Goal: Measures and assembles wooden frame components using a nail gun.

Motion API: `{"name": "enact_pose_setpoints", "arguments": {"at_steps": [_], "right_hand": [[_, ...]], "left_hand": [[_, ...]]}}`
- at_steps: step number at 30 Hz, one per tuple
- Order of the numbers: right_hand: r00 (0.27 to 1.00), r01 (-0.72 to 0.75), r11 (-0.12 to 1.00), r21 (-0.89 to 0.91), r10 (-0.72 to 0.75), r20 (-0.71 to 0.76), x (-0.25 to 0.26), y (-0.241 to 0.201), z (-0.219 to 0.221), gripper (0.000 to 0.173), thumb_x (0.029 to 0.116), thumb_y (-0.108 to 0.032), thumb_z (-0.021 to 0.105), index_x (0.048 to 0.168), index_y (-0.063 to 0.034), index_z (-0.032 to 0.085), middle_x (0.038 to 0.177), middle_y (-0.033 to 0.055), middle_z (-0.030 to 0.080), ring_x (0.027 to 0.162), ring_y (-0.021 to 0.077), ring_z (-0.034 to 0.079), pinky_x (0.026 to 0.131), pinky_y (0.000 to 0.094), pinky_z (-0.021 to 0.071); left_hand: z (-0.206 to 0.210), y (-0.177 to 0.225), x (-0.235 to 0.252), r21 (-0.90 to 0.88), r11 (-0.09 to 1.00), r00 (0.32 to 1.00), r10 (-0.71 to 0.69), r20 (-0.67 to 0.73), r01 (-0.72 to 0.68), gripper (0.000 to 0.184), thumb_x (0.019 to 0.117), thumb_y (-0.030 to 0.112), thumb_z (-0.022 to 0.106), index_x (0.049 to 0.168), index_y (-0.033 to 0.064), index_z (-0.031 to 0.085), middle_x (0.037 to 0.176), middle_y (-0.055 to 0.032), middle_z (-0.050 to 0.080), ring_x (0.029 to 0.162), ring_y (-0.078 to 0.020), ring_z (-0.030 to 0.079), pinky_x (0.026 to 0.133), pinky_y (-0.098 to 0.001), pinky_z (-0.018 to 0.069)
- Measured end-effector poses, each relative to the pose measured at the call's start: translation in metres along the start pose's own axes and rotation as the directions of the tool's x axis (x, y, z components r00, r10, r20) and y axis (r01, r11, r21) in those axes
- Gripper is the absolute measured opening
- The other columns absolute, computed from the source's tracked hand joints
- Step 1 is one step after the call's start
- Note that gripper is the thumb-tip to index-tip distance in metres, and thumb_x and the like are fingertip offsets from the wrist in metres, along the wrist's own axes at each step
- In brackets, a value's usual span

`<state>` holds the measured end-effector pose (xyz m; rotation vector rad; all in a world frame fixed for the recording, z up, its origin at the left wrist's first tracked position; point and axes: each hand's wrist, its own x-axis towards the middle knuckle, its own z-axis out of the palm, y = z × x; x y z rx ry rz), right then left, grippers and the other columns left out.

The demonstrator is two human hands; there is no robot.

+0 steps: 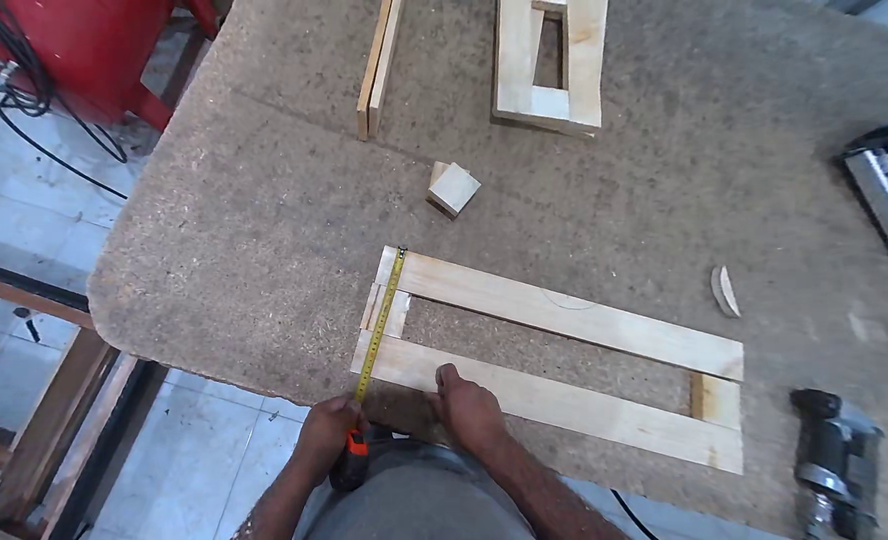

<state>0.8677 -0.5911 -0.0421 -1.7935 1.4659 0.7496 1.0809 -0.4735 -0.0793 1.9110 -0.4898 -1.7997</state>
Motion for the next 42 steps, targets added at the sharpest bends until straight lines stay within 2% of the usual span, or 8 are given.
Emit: {"name": "enact_pose_setpoints", "arguments": {"at_steps": [7,11,15,18,25,31,34,42], "right_hand": [[0.972,0.151,0.877,0.456,-0.049,-0.228,0.020,-0.015,-0.024,0.041,0.1010,-0.042,0.062,0.122,-0.0068,0.068,0.100,0.0112,0.072,0.093,0.0266,0.071,0.087,0.0500,0.0569],[0.964,0.176,0.789,0.589,-0.016,-0.266,0.047,-0.043,-0.031,0.039,0.1026,-0.034,0.059,0.129,-0.0054,0.063,0.101,0.0124,0.070,0.093,0.0277,0.069,0.084,0.0519,0.0566],[0.985,0.110,0.451,0.886,0.072,-0.159,0.064,-0.054,-0.031,0.030,0.1017,-0.032,0.063,0.097,-0.0027,0.066,0.075,0.0086,0.060,0.062,0.0191,0.058,0.060,0.0377,0.0513],[0.998,0.062,0.269,0.961,-0.027,-0.057,0.054,-0.055,-0.039,0.030,0.1054,-0.033,0.059,0.099,-0.0036,0.061,0.068,0.0025,0.053,0.053,0.0112,0.050,0.052,0.0269,0.0472],[0.977,0.214,0.537,0.816,-0.130,-0.171,0.033,-0.070,-0.057,0.035,0.1064,-0.035,0.056,0.116,-0.0032,0.067,0.081,0.0055,0.067,0.067,0.0140,0.066,0.066,0.0321,0.0570],[0.980,0.110,0.739,0.665,0.031,-0.196,0.056,-0.055,-0.052,0.035,0.1030,-0.031,0.058,0.126,-0.0054,0.067,0.103,0.0124,0.072,0.097,0.0257,0.070,0.089,0.0483,0.0557],[0.985,0.139,0.763,0.632,-0.043,-0.165,0.066,-0.054,-0.049,0.036,0.1028,-0.034,0.058,0.124,-0.0070,0.069,0.102,0.0116,0.072,0.095,0.0253,0.070,0.088,0.0488,0.0558],[0.987,0.128,0.763,0.633,-0.034,-0.159,0.070,-0.048,-0.051,0.034,0.1042,-0.034,0.056,0.119,-0.0073,0.071,0.097,0.0096,0.073,0.091,0.0232,0.069,0.086,0.0467,0.0551]], "left_hand": [[-0.012,0.048,-0.005,-0.230,0.917,0.946,0.312,-0.092,-0.325,0.032,0.1084,0.017,0.042,0.118,-0.0028,0.064,0.093,-0.0109,0.071,0.074,-0.0196,0.069,0.071,-0.0383,0.0610],[-0.008,0.090,0.031,-0.178,0.951,0.966,0.241,-0.093,-0.254,0.033,0.1117,0.022,0.042,0.127,0.0014,0.062,0.095,-0.0155,0.071,0.076,-0.0247,0.071,0.072,-0.0417,0.0616],[-0.011,0.105,0.038,-0.169,0.963,0.976,0.199,-0.084,-0.211,0.030,0.1114,0.023,0.043,0.115,0.0013,0.064,0.088,-0.0145,0.069,0.070,-0.0228,0.068,0.067,-0.0384,0.0601],[-0.011,0.107,0.037,-0.205,0.962,0.983,0.185,-0.003,-0.182,0.032,0.1121,0.022,0.040,0.122,0.0013,0.063,0.097,-0.0136,0.069,0.071,-0.0208,0.068,0.067,-0.0360,0.0603],[-0.018,0.109,0.043,-0.318,0.927,0.979,0.185,-0.081,-0.201,0.033,0.1124,0.022,0.038,0.113,-0.0017,0.060,0.082,-0.0132,0.068,0.066,-0.0213,0.068,0.064,-0.0368,0.0607],[-0.048,0.112,0.053,-0.203,0.930,0.943,0.266,-0.199,-0.305,0.031,0.1119,0.019,0.037,0.112,0.0004,0.062,0.100,-0.0119,0.071,0.068,-0.0179,0.067,0.064,-0.0339,0.0594],[-0.047,0.114,0.063,-0.022,0.970,0.958,0.233,-0.165,-0.240,0.031,0.1111,0.022,0.043,0.107,0.0007,0.065,0.085,-0.0129,0.069,0.069,-0.0216,0.068,0.066,-0.0392,0.0593],[-0.034,0.120,0.065,-0.141,0.967,0.976,0.199,-0.092,-0.211,0.032,0.1120,0.020,0.038,0.109,-0.0008,0.063,0.084,-0.0123,0.068,0.066,-0.0203,0.068,0.063,-0.0354,0.0600]]}}
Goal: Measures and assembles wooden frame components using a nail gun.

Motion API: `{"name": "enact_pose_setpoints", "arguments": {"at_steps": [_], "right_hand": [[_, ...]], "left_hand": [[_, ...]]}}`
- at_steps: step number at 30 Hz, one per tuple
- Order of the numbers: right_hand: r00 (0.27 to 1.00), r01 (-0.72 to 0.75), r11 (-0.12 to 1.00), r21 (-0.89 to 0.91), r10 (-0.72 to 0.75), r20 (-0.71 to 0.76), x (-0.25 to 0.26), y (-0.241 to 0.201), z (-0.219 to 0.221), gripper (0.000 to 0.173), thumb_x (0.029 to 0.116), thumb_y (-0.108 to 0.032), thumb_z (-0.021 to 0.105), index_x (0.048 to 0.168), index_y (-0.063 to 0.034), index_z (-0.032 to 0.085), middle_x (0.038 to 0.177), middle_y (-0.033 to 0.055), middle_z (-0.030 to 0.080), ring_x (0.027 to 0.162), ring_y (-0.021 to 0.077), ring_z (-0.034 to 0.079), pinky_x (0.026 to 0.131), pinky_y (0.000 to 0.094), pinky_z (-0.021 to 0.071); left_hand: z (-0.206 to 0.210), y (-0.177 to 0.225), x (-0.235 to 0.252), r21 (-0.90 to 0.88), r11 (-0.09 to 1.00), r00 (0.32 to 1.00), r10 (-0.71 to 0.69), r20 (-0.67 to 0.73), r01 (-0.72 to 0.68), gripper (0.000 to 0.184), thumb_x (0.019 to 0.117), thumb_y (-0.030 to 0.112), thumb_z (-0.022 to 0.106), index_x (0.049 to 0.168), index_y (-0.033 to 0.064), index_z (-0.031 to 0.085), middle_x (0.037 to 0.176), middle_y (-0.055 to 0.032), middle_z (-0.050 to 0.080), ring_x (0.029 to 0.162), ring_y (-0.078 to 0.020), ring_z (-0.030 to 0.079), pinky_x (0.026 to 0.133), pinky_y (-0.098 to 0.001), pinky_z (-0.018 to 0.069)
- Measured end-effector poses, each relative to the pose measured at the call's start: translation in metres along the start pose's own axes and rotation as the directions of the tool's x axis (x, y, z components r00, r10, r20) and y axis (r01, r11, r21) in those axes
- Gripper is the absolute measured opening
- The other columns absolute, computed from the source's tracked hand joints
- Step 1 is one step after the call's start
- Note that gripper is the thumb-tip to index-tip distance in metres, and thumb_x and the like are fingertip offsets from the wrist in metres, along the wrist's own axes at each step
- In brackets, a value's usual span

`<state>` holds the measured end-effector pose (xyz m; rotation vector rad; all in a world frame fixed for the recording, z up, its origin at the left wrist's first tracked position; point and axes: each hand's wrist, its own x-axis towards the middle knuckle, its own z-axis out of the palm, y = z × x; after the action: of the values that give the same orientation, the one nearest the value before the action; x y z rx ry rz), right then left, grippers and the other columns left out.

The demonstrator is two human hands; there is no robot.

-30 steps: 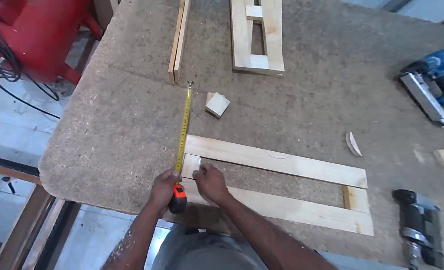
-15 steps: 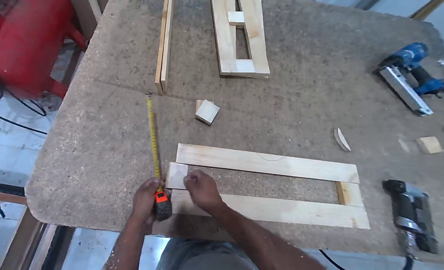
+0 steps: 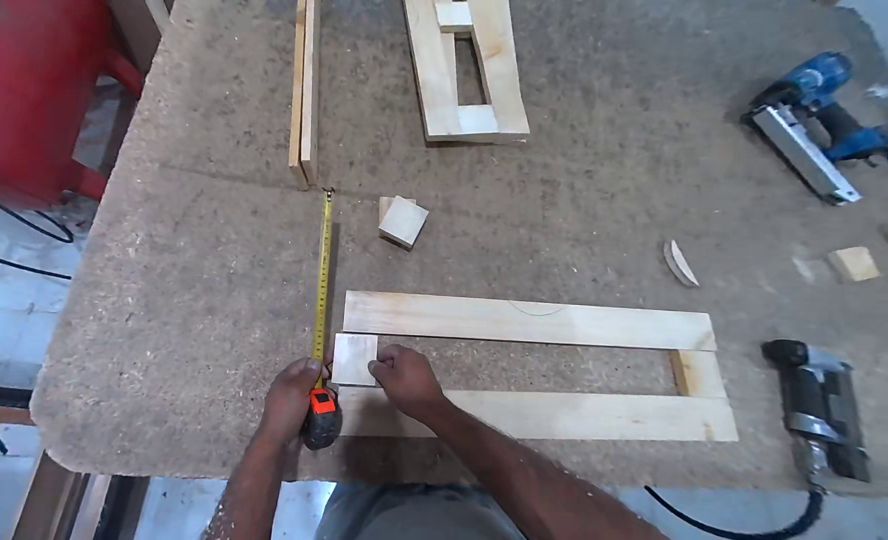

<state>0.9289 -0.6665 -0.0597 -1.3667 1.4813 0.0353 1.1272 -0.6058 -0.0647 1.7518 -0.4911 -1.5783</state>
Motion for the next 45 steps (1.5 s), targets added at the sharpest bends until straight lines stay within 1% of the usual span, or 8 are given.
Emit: {"name": "enact_pose_setpoints", "arguments": {"at_steps": [6,10,15,17,20,24,34,45], "right_hand": [[0.999,-0.007,1.000,0.025,0.008,-0.037,0.004,0.007,-0.001,0.033,0.1040,-0.033,0.056,0.118,-0.0074,0.072,0.094,0.0089,0.072,0.087,0.0219,0.069,0.083,0.0448,0.0554],[0.999,0.006,1.000,0.016,-0.005,-0.037,0.005,0.010,-0.001,0.033,0.1043,-0.032,0.055,0.118,-0.0073,0.071,0.092,0.0080,0.071,0.084,0.0212,0.068,0.081,0.0441,0.0557],[0.990,0.094,0.995,-0.027,-0.097,-0.106,-0.017,0.015,-0.006,0.039,0.1026,-0.033,0.056,0.131,-0.0080,0.066,0.106,0.0080,0.072,0.095,0.0205,0.069,0.089,0.0427,0.0570],[0.992,0.114,0.985,-0.132,-0.120,-0.037,-0.036,0.017,-0.016,0.039,0.1033,-0.037,0.055,0.125,-0.0073,0.069,0.105,0.0113,0.073,0.096,0.0252,0.071,0.089,0.0475,0.0568],[0.967,0.074,0.932,-0.356,0.020,0.253,-0.059,0.023,-0.026,0.045,0.1035,-0.043,0.054,0.127,-0.0060,0.064,0.110,0.0186,0.071,0.105,0.0372,0.069,0.090,0.0600,0.0532],[0.943,0.123,0.850,-0.512,0.061,0.327,-0.069,0.039,-0.013,0.047,0.1009,-0.047,0.059,0.123,-0.0049,0.062,0.112,0.0208,0.069,0.106,0.0405,0.068,0.087,0.0622,0.0525],[0.957,0.133,0.791,-0.597,0.054,0.285,-0.060,0.038,-0.005,0.038,0.1032,-0.039,0.056,0.121,-0.0066,0.062,0.110,0.0190,0.070,0.105,0.0395,0.069,0.086,0.0610,0.0534],[0.967,0.119,0.793,-0.597,0.043,0.250,-0.059,0.038,0.000,0.035,0.1026,-0.038,0.056,0.117,-0.0075,0.064,0.108,0.0176,0.072,0.105,0.0374,0.070,0.087,0.0602,0.0533]], "left_hand": [[0.003,0.000,0.006,-0.032,0.999,1.000,-0.006,0.016,0.006,0.033,0.1122,0.019,0.038,0.110,-0.0011,0.064,0.094,-0.0138,0.071,0.066,-0.0197,0.068,0.064,-0.0346,0.0605],[0.003,-0.001,0.007,-0.009,1.000,1.000,0.005,0.016,-0.005,0.032,0.1119,0.018,0.039,0.109,-0.0015,0.064,0.093,-0.0146,0.071,0.066,-0.0208,0.068,0.064,-0.0353,0.0607],[0.002,-0.002,-0.015,0.249,0.965,0.991,0.108,-0.076,-0.086,0.034,0.1103,0.019,0.040,0.101,0.0050,0.070,0.101,-0.0074,0.077,0.083,-0.0190,0.073,0.077,-0.0401,0.0599],[0.000,-0.009,-0.038,0.291,0.953,0.996,0.093,-0.015,-0.085,0.035,0.1089,0.020,0.039,0.100,0.0042,0.069,0.095,-0.0061,0.076,0.083,-0.0187,0.072,0.079,-0.0408,0.0605],[-0.001,-0.038,-0.069,0.300,0.954,0.994,-0.030,0.109,-0.004,0.034,0.1075,0.022,0.041,0.100,0.0036,0.068,0.089,-0.0065,0.075,0.076,-0.0188,0.071,0.073,-0.0403,0.0601],[0.004,-0.080,-0.084,0.206,0.970,0.987,-0.144,0.071,0.127,0.031,0.1074,0.019,0.042,0.101,0.0023,0.068,0.087,-0.0087,0.075,0.071,-0.0197,0.070,0.068,-0.0387,0.0596],[0.014,-0.112,-0.096,0.186,0.973,0.990,-0.138,-0.009,0.137,0.033,0.1074,0.023,0.042,0.099,0.0049,0.068,0.085,-0.0063,0.075,0.072,-0.0180,0.070,0.069,-0.0387,0.0587],[0.017,-0.121,-0.093,0.331,0.937,0.994,-0.102,-0.051,0.113,0.034,0.1082,0.028,0.044,0.097,0.0097,0.070,0.087,0.0007,0.077,0.078,-0.0134,0.072,0.077,-0.0383,0.0588]]}}
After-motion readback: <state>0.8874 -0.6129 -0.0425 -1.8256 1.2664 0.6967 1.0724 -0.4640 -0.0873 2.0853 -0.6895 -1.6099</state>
